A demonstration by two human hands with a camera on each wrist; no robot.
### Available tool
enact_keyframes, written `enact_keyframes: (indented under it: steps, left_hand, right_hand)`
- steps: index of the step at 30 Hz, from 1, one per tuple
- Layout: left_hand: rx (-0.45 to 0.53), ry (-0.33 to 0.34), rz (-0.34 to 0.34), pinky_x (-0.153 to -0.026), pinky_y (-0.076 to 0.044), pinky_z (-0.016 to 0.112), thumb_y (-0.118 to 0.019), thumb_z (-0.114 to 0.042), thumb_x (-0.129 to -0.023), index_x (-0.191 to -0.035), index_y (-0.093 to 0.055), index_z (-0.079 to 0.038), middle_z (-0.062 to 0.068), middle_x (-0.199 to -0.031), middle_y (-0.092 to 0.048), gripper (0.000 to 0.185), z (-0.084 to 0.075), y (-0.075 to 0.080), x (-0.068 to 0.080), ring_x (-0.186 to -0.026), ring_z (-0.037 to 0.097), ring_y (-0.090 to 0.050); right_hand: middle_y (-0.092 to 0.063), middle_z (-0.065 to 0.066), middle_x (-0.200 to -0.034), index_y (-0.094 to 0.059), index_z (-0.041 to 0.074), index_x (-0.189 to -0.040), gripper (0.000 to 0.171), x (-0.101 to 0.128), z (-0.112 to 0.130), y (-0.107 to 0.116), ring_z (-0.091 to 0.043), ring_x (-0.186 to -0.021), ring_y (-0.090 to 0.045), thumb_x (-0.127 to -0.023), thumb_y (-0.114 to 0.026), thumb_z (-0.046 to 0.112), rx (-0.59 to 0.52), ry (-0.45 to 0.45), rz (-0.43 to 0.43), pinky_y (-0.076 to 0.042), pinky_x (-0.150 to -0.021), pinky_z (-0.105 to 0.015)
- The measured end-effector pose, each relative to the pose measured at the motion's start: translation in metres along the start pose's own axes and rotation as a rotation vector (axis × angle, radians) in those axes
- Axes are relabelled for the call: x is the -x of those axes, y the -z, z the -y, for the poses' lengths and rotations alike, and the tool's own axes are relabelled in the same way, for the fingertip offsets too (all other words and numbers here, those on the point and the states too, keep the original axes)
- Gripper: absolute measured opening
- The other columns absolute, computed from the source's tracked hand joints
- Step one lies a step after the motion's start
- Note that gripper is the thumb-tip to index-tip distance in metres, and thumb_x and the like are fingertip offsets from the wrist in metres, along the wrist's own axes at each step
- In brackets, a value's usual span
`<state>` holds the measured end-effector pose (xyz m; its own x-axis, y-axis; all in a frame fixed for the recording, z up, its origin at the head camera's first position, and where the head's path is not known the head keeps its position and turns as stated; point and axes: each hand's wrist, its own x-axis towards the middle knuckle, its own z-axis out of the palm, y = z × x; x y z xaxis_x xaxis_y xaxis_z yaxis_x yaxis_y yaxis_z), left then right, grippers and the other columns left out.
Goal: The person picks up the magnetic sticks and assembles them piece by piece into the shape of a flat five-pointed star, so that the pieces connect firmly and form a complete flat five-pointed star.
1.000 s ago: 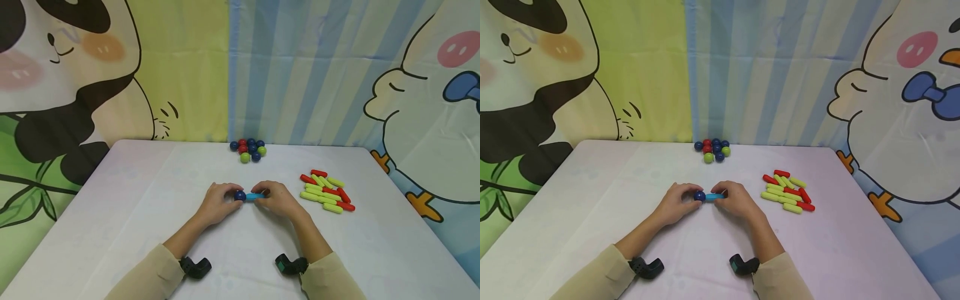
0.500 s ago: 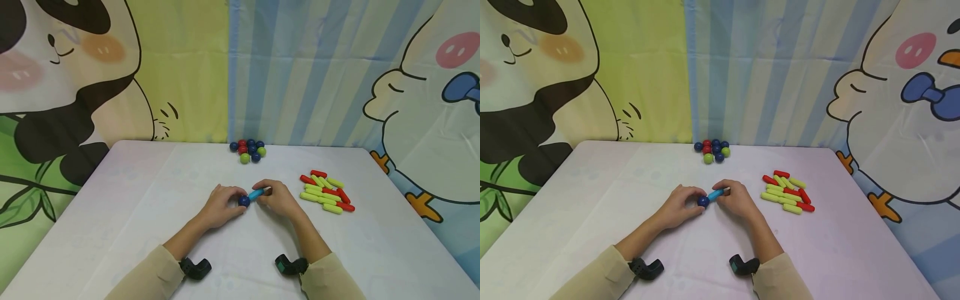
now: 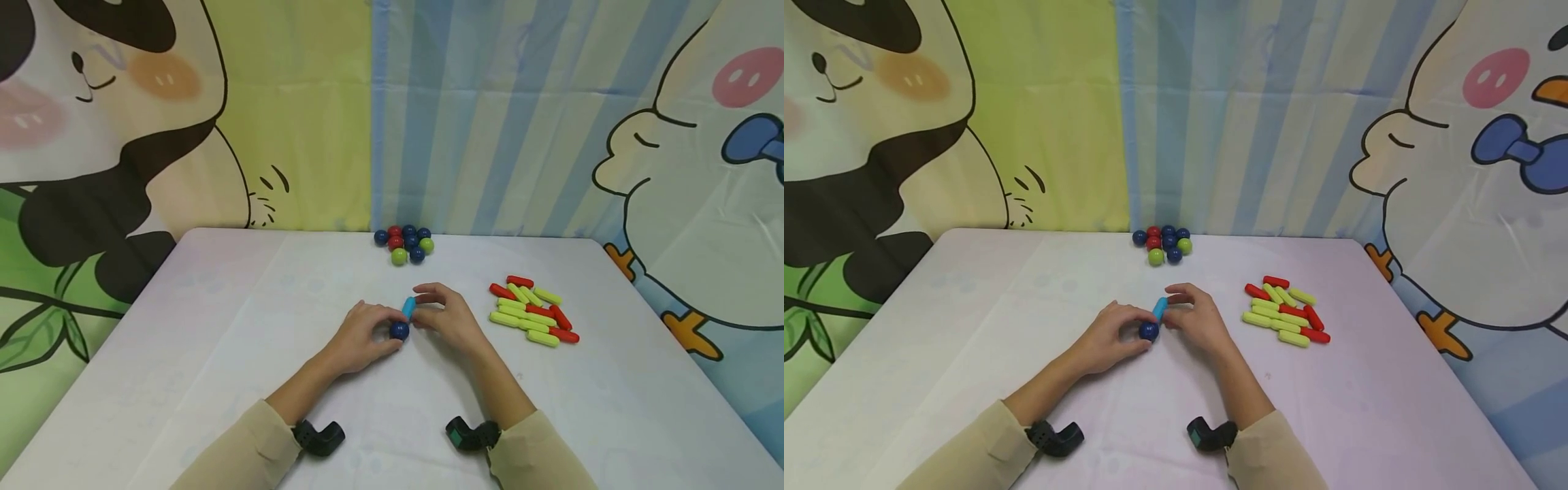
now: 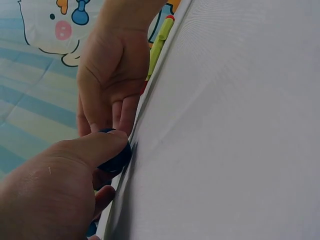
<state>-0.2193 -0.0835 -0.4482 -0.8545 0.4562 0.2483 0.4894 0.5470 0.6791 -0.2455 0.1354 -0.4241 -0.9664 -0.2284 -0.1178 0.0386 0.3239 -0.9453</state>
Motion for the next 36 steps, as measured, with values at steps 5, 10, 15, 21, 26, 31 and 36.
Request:
enact_keyframes:
  steps: [5, 10, 15, 21, 26, 31, 36]
  left_hand:
    - [-0.002, 0.011, -0.002, -0.124, -0.016, 0.068, -0.082, -0.021, -0.089, -0.127, -0.07, -0.021, 0.0, -0.131, -0.071, 0.04, 0.0, 0.0, -0.001, -0.134, 0.026, -0.058]
    - [-0.002, 0.03, -0.015, -0.125, -0.016, 0.064, -0.081, -0.022, -0.089, -0.127, -0.07, -0.02, 0.0, -0.13, -0.071, 0.04, 0.001, 0.001, -0.001, -0.133, 0.025, -0.059]
    - [-0.003, 0.035, -0.021, -0.126, -0.017, 0.062, -0.081, -0.022, -0.089, -0.127, -0.07, -0.02, 0.0, -0.127, -0.071, 0.04, 0.003, 0.0, 0.0, -0.131, 0.024, -0.06]
    - [-0.004, 0.058, -0.032, -0.127, -0.019, 0.059, -0.081, -0.022, -0.09, -0.126, -0.07, -0.021, 0.0, -0.125, -0.071, 0.038, 0.004, 0.0, 0.0, -0.13, 0.024, -0.06]
    - [-0.006, 0.065, -0.037, -0.127, -0.019, 0.058, -0.081, -0.022, -0.089, -0.127, -0.07, -0.02, 0.001, -0.124, -0.071, 0.039, 0.003, 0.0, -0.001, -0.128, 0.024, -0.061]
    - [-0.007, 0.07, -0.035, -0.127, -0.019, 0.058, -0.081, -0.022, -0.089, -0.127, -0.07, -0.02, 0.002, -0.125, -0.072, 0.04, 0.004, 0.0, -0.001, -0.128, 0.025, -0.061]
    - [-0.009, 0.076, -0.028, -0.127, -0.019, 0.057, -0.081, -0.022, -0.09, -0.128, -0.07, -0.02, 0.001, -0.125, -0.071, 0.04, 0.003, 0.001, 0.0, -0.128, 0.024, -0.061]
  right_hand:
    - [-0.06, -0.009, -0.144, -0.057, 0.015, -0.143, 0.047, 0.002, 0.003, -0.001, -0.025, -0.115, -0.071, -0.098, -0.069, 0.017, -0.019, 0.02, 0.056, -0.058, -0.098, -0.038]
    - [-0.064, -0.009, -0.139, -0.062, 0.013, -0.137, 0.038, 0.006, 0.007, 0.001, -0.024, -0.111, -0.069, -0.099, -0.067, 0.017, 0.087, 0.054, 0.032, -0.06, -0.092, -0.035]
    - [-0.069, -0.007, -0.129, -0.066, 0.013, -0.132, 0.033, 0.01, 0.011, 0.013, -0.025, -0.107, -0.067, -0.099, -0.067, 0.017, 0.314, 0.084, -0.035, -0.059, -0.086, -0.035]
    - [-0.071, -0.008, -0.125, -0.067, 0.012, -0.131, 0.032, 0.015, 0.015, 0.039, -0.029, -0.113, -0.066, -0.1, -0.067, 0.018, 0.427, 0.084, -0.067, -0.058, -0.092, -0.042]
    - [-0.071, -0.011, -0.125, -0.067, 0.01, -0.131, 0.034, 0.02, 0.016, 0.061, -0.032, -0.114, -0.066, -0.099, -0.068, 0.019, 0.442, 0.091, -0.093, -0.06, -0.09, -0.04]
    - [-0.07, -0.012, -0.127, -0.066, 0.01, -0.133, 0.036, 0.026, 0.016, 0.079, -0.032, -0.114, -0.065, -0.098, -0.069, 0.021, 0.451, 0.065, -0.13, -0.06, -0.085, -0.036]
    - [-0.068, -0.012, -0.129, -0.066, 0.011, -0.133, 0.037, 0.035, 0.015, 0.094, -0.031, -0.115, -0.063, -0.098, -0.069, 0.024, 0.485, 0.028, -0.159, -0.056, -0.086, -0.035]
